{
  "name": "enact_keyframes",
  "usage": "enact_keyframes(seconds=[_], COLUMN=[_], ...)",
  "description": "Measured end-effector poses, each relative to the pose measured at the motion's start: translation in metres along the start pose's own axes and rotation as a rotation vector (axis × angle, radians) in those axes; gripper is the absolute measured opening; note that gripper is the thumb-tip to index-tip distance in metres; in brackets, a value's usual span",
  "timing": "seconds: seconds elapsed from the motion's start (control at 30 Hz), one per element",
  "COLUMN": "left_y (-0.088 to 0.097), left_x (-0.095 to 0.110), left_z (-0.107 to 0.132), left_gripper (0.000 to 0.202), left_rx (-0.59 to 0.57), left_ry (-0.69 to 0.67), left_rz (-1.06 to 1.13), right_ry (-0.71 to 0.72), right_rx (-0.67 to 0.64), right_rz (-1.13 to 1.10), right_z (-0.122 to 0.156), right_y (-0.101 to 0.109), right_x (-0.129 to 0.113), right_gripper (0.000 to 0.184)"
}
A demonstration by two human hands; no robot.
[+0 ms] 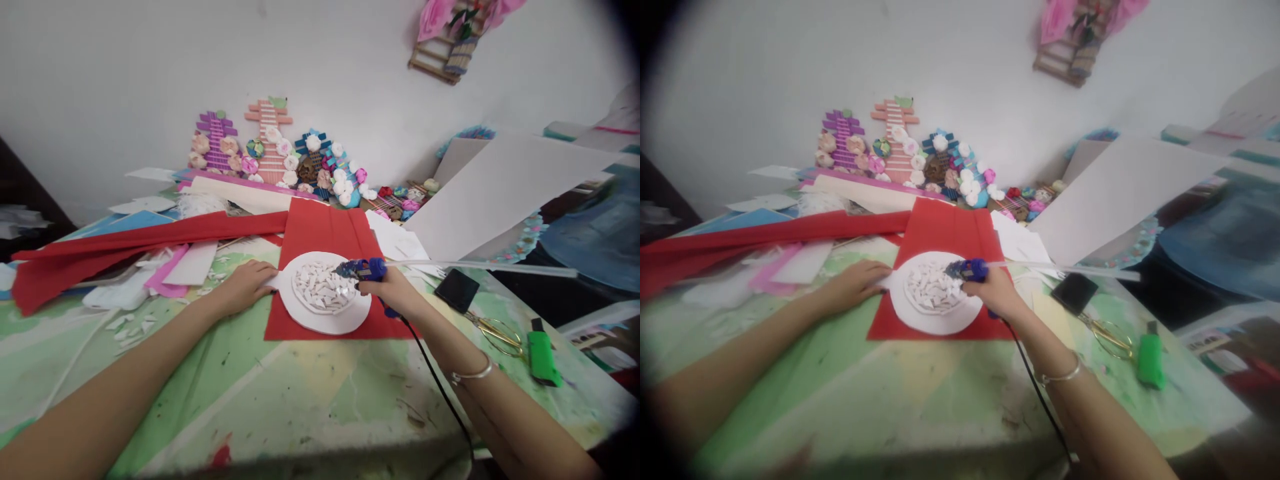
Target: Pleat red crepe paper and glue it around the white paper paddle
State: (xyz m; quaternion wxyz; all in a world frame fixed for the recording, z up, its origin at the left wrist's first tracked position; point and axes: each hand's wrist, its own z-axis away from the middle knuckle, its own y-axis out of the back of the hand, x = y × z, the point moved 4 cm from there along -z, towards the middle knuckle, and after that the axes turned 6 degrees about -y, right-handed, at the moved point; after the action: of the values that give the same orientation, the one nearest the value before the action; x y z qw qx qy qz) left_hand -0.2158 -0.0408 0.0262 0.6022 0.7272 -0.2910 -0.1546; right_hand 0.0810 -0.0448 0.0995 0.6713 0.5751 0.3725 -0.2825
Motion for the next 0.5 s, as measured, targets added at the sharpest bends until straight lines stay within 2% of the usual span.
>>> enact_keyframes(seconds=[0.13,0.3,0.5], left_y=[0.0,0.0,0.002], left_x=[0.0,0.001,0.002], left_z=[0.0,0.0,0.0], left_gripper=[0.034,0.031,0.03], left_rx=[0.0,0.013,0.019], left_ry=[0.02,0.021,0.014], left_rz=[0.0,-0.009,0.0], right_ry=[-0.05,-0.078,-0.047], right_rx=[0.016,-0.037,-0.18], right_rz=[-0.123,-0.111,-0.058], right_z=[-0.04,-0.081,-0.098], right_y=[-0.006,-0.023,-0.046], right_x=[0.0,-0.005,-0.022], right_gripper=[0.017,0.012,0.008])
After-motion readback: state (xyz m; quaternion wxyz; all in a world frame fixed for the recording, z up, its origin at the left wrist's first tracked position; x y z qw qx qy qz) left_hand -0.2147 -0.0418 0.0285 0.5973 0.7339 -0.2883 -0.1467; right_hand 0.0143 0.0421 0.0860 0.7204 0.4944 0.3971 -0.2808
